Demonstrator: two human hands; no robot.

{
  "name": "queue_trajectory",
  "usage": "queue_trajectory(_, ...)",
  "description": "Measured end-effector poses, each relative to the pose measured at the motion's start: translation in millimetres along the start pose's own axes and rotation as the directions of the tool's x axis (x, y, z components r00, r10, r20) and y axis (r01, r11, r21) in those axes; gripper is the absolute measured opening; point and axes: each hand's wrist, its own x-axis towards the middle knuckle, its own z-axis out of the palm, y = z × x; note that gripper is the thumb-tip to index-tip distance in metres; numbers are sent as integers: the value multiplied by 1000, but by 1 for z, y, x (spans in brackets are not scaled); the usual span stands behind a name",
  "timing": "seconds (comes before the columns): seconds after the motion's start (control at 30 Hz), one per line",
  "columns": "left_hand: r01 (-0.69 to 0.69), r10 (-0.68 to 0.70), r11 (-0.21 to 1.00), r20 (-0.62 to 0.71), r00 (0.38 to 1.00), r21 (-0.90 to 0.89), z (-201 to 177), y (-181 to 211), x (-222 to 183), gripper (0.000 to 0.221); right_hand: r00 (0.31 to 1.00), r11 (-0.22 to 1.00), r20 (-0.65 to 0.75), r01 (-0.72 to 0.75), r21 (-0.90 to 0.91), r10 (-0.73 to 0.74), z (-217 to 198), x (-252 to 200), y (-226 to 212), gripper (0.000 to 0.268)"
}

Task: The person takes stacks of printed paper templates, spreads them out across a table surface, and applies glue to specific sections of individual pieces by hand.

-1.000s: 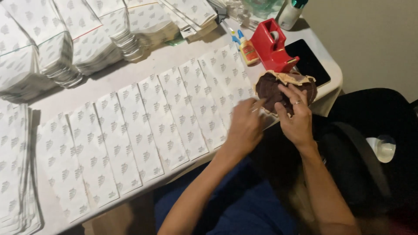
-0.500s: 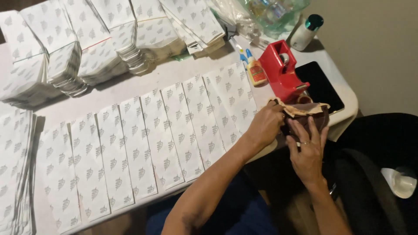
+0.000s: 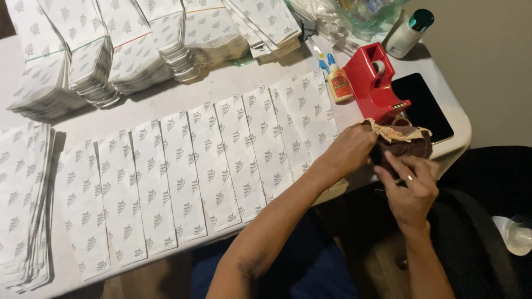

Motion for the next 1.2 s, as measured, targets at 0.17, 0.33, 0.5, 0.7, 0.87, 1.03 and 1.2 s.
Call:
queue_trajectory(0.17,-24,25,999,-6,1000,30,6,-2,-9,16,995,990,46,-96,100,92,7,-1,6,26)
queue_trajectory(0.33,75,-74,996,-34,997,44,1,2,-25,16,966,979,166,-205,21,198,6,-6,27,33)
queue_trajectory(0.5,20,-42,998,-377,925,-62,-72,28,-79,17,872,947,373,-311,-79,318,-4,13,30,41)
queue_trajectory(0.7,255,-146,966,-744,652,33,-217,18,-202,49,910,981,374,-192,0,178,-7,69,-46,56)
queue_trajectory(0.87,700,-222,639,-796,564,318,-321,-8,-323,67,848,973,499,-226,34,179,45,91,-84,71)
queue_trajectory(1.03,958,-678,239,-678,283,160,-319,-24,-371,78,735,904,533,-285,-318,419,79,95,-102,98)
queue_trajectory(1.2,985,-685,145,-710,165,89,-323,-6,-341,79,708,862,494,-374,-343,504,82,102,-134,97)
